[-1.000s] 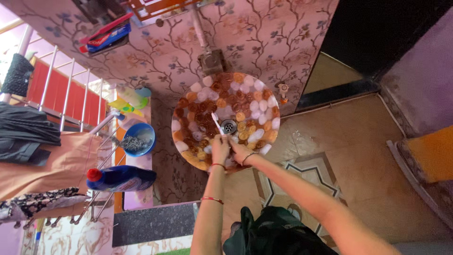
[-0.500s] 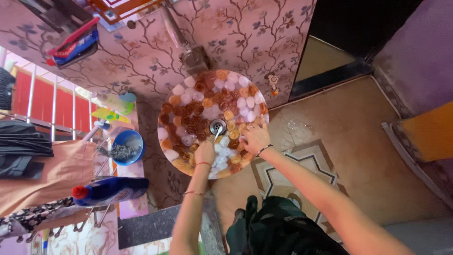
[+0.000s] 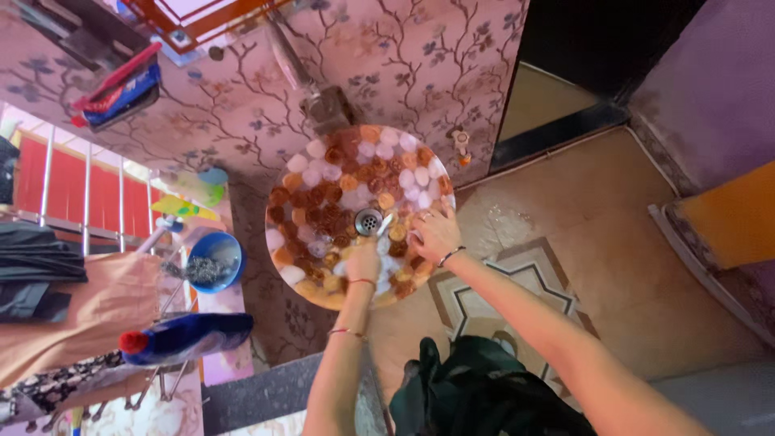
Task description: The person cleans a decorative sink basin by first rinsing a steel wool pad, then applying liquid detergent from a blue bottle. They scrub the basin with a toothbrush and the steel wool pad, repeatedly rinsing the tools and the basin under running water.
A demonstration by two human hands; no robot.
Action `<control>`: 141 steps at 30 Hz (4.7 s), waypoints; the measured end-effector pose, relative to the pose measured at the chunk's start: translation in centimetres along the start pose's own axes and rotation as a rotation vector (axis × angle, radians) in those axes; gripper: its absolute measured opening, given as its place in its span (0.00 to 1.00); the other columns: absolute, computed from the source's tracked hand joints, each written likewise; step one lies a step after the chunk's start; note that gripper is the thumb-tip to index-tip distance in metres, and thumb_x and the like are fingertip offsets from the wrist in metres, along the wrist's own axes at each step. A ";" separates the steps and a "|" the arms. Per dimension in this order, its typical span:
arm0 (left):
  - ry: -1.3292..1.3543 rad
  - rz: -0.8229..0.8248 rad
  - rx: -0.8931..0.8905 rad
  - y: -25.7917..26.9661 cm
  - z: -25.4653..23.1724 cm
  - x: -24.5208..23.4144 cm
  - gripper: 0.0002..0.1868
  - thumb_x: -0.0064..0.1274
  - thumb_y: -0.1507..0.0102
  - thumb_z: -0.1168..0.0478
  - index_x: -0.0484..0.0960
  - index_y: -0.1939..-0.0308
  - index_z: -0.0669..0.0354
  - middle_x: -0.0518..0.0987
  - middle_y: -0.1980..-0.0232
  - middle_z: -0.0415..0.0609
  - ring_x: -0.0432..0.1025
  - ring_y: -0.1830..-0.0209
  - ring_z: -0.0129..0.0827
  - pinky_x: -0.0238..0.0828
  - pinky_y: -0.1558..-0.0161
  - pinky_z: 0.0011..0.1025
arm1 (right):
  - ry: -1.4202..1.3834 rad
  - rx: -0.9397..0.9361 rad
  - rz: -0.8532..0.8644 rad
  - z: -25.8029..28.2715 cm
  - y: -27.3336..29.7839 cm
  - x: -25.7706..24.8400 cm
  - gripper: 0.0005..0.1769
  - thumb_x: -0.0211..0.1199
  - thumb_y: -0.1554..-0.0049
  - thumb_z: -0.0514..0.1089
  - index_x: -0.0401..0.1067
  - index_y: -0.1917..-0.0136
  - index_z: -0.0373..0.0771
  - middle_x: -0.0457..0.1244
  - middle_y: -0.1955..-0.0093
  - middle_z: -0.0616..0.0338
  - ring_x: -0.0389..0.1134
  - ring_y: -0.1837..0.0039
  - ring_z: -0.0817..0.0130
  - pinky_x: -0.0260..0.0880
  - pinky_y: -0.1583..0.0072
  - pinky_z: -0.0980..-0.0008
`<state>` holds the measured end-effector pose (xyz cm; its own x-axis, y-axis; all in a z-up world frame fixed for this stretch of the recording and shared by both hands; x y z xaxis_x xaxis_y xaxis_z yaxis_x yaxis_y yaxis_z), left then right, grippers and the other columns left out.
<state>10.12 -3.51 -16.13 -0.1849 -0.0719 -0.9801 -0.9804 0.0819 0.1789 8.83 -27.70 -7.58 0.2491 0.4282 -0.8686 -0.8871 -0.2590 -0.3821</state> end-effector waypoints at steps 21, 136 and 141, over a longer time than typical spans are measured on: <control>0.123 -0.044 0.006 1.5 0.1 -3.8 0.32 0.35 0.34 0.64 0.67 0.26 0.37 0.82 0.54 0.62 0.78 0.54 0.59 0.75 0.54 0.54 | -0.020 0.027 -0.011 0.7 0.4 -1.0 0.10 0.65 0.50 0.51 0.77 0.58 0.45 0.69 0.52 0.59 0.68 0.42 0.61 0.47 0.26 0.40; -0.006 0.136 0.066 19.3 -1.9 -14.9 0.18 0.40 0.31 0.49 0.84 0.55 0.51 0.83 0.60 0.59 0.81 0.60 0.54 0.77 0.61 0.52 | 0.013 0.012 -0.043 0.5 0.9 -0.4 0.08 0.64 0.51 0.50 0.78 0.63 0.45 0.71 0.58 0.58 0.69 0.44 0.54 0.51 0.27 0.42; -0.019 0.093 -0.034 20.0 -2.8 -14.5 0.18 0.35 0.29 0.55 0.80 0.46 0.53 0.84 0.63 0.61 0.81 0.63 0.55 0.78 0.64 0.53 | 0.127 0.025 -0.014 1.1 1.0 -0.1 0.10 0.65 0.48 0.52 0.79 0.63 0.47 0.70 0.57 0.56 0.69 0.42 0.53 0.51 0.29 0.43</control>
<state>-6.95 -3.66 1.91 -0.2746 -0.0462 -0.9604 -0.9608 0.0532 0.2722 7.54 -27.05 -7.52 0.3073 0.3177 -0.8970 -0.8922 -0.2315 -0.3877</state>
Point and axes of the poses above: each hand's wrist, its own y-axis away from the middle knuckle, its own x-axis out of the palm, z = x × y, the point moved 1 cm from there along -y, towards the middle knuckle
